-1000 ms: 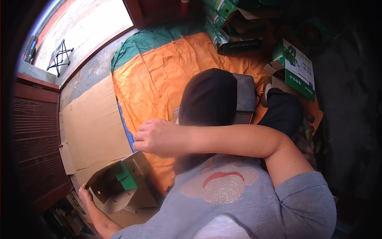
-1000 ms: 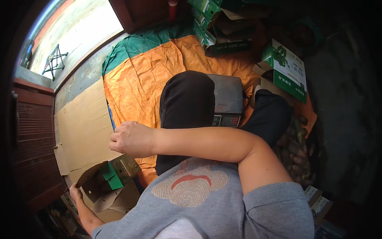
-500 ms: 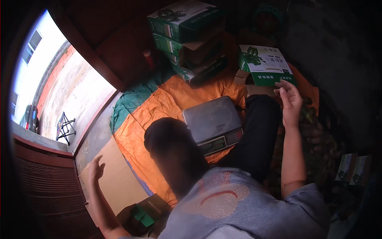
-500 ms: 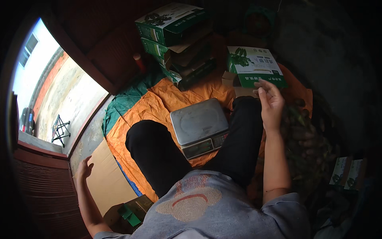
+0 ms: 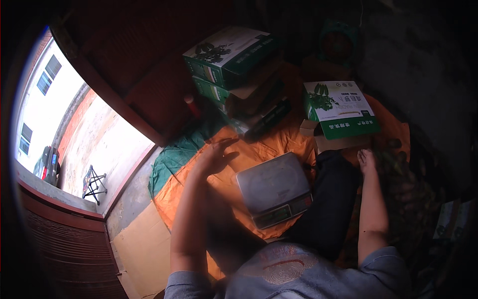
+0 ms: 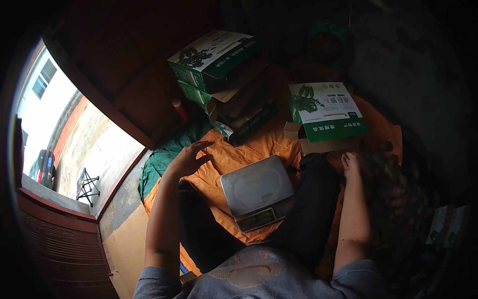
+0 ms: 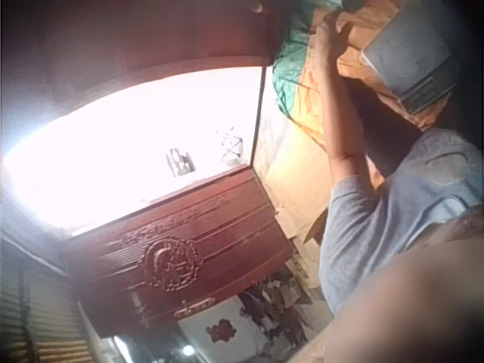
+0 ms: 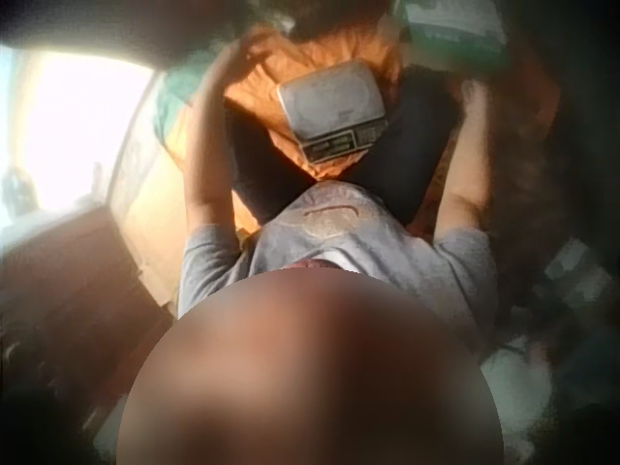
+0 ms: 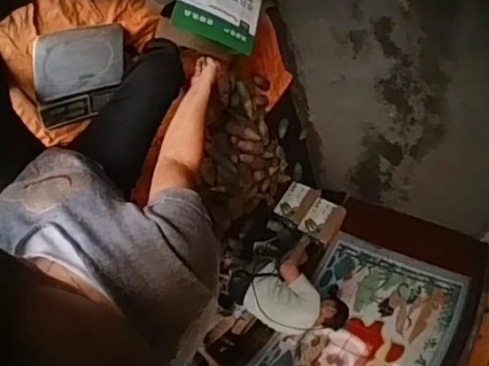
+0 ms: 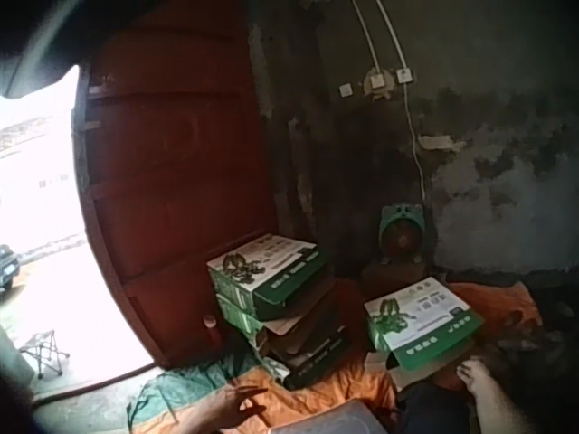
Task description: Packing radishes or similar produce into cardboard boxes from a pile on the floor while using a digital scale.
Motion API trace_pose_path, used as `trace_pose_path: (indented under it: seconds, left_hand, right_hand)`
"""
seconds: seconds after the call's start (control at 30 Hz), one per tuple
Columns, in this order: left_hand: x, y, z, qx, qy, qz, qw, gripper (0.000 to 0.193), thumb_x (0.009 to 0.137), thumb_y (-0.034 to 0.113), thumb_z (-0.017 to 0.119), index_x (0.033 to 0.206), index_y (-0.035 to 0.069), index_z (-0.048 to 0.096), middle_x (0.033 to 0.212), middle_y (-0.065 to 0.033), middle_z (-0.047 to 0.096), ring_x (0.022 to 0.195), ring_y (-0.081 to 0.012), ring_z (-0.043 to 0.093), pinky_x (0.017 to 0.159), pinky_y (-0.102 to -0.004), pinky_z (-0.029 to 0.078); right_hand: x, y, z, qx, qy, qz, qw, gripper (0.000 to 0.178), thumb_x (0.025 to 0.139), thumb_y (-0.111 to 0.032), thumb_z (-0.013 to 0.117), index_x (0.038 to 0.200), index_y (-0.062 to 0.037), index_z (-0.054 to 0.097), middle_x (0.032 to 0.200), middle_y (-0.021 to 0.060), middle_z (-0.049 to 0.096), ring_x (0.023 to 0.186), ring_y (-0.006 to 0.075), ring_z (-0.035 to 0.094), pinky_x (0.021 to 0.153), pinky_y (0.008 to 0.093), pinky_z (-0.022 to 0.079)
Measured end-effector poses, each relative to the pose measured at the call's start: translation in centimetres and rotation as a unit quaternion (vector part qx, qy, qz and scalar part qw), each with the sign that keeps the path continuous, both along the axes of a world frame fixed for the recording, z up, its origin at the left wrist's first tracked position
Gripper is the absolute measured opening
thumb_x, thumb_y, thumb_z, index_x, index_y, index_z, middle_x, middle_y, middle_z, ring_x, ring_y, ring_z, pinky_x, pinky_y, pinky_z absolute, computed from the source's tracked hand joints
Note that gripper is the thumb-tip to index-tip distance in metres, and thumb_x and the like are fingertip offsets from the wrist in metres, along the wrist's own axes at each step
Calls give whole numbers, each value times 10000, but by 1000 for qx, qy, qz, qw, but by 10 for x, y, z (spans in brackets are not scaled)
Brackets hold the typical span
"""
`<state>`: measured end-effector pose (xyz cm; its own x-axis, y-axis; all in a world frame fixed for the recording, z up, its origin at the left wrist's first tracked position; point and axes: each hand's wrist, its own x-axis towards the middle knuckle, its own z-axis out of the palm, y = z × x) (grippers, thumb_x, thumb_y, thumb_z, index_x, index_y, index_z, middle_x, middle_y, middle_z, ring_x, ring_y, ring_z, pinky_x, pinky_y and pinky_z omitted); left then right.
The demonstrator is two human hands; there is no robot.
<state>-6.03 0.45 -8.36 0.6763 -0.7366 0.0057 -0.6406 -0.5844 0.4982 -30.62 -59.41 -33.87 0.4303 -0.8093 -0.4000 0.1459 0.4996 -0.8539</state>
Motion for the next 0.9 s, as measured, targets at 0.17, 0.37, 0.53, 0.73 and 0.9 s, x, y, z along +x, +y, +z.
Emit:
trace_pose_path:
  seconds: [0.17,0.37,0.53,0.73,0.9]
  left_hand:
    - [19,-12,-44,-93,75,39,992,528,918,228,674,1415,109,539,1469,-198,503,1348,-375,482,1116,-433,402]
    - [24,-13,-72,101,42,74,991,547,954,289,668,1449,123,507,1506,-191,464,1174,-351,621,983,-438,512]
    - [8,12,-43,32,65,65,995,548,952,311,658,1450,144,503,1515,-155,461,1287,-369,546,1062,-463,476]
    - [11,29,-48,32,43,77,996,540,949,300,659,1445,148,509,1510,-143,471,1292,-364,542,1074,-459,462]
    - [5,45,-52,30,48,97,994,529,950,299,659,1438,153,518,1481,-150,502,1277,-365,550,1056,-450,471]
  right_hand:
    - [58,10,-12,114,29,53,992,775,826,-238,769,1468,-50,379,1356,236,493,1231,345,527,1093,420,438]
    - [115,14,1,147,33,44,988,751,823,-206,806,1448,-69,411,1435,222,399,1317,342,450,1169,427,344]
    - [163,25,10,114,-39,95,988,320,869,-80,766,1157,-78,627,1221,64,597,1165,182,557,985,300,485]
    - [220,-19,66,-8,10,123,992,235,912,-9,676,1121,-89,605,980,41,641,829,177,629,585,250,480]
    - [265,12,186,-126,66,190,972,173,889,-17,697,1033,-82,626,929,18,643,738,135,597,564,240,483]
